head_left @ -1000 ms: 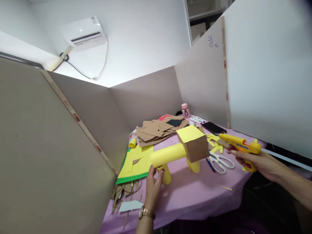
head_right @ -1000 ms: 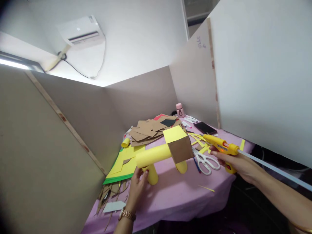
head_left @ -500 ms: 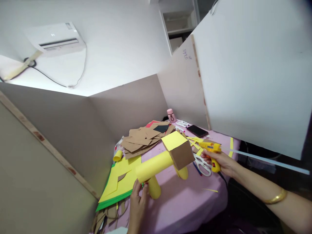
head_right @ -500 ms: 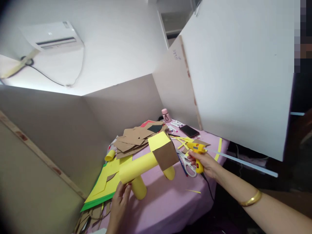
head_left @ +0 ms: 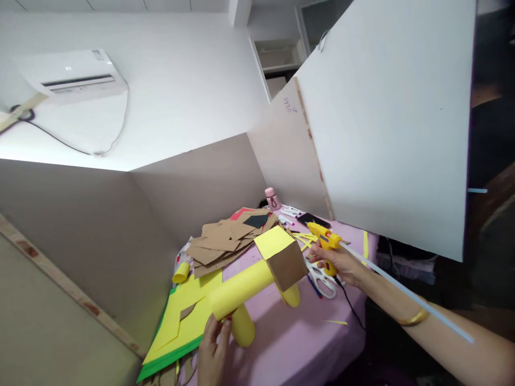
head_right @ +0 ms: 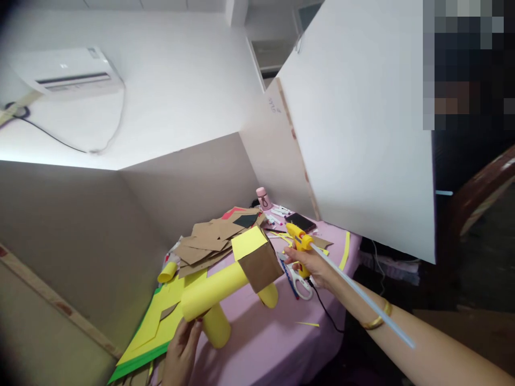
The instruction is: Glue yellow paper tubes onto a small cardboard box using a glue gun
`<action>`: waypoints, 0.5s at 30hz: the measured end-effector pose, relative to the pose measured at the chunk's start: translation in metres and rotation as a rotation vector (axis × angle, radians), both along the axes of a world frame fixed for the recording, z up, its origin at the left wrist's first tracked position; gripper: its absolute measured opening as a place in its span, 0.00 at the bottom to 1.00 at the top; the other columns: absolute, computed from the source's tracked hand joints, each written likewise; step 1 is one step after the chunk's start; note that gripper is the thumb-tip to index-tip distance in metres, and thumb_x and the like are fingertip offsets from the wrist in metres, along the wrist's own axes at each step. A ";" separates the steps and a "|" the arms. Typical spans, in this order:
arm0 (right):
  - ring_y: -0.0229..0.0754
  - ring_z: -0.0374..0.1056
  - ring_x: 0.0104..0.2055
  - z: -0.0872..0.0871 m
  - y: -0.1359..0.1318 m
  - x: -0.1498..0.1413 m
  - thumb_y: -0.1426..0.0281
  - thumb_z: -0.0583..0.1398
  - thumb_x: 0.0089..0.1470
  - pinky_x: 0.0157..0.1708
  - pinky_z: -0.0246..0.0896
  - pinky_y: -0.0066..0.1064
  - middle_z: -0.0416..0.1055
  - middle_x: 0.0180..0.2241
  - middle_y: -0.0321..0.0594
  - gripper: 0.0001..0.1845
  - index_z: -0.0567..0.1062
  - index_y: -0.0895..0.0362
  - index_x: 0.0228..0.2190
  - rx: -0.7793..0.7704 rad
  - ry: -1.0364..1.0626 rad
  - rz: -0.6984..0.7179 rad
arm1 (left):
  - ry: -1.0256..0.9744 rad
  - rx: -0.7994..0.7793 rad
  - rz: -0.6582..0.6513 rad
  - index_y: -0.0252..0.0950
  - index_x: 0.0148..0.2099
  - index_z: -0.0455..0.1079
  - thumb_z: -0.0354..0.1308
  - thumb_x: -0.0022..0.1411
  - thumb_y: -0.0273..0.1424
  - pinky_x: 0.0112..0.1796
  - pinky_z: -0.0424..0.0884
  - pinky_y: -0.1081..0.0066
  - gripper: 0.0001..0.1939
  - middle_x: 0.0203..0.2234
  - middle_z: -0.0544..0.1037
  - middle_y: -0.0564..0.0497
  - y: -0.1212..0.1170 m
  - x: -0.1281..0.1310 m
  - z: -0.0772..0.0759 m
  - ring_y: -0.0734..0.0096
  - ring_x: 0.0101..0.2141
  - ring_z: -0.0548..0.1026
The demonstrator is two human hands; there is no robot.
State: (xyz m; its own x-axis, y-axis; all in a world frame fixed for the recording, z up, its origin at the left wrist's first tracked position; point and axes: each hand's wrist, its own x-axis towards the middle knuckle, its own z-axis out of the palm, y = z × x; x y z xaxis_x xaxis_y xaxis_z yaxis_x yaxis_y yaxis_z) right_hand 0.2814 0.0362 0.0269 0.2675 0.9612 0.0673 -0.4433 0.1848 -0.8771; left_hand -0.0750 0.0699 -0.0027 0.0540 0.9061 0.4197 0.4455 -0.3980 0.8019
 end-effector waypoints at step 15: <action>0.35 0.71 0.23 -0.028 0.011 -0.017 0.62 0.69 0.45 0.18 0.66 0.21 0.74 0.24 0.33 0.16 0.71 0.53 0.34 -0.129 0.151 0.080 | 0.180 0.101 -0.018 0.34 0.50 0.71 0.47 0.62 0.43 0.59 0.53 0.52 0.23 0.55 0.66 0.37 -0.016 0.013 0.027 0.53 0.59 0.60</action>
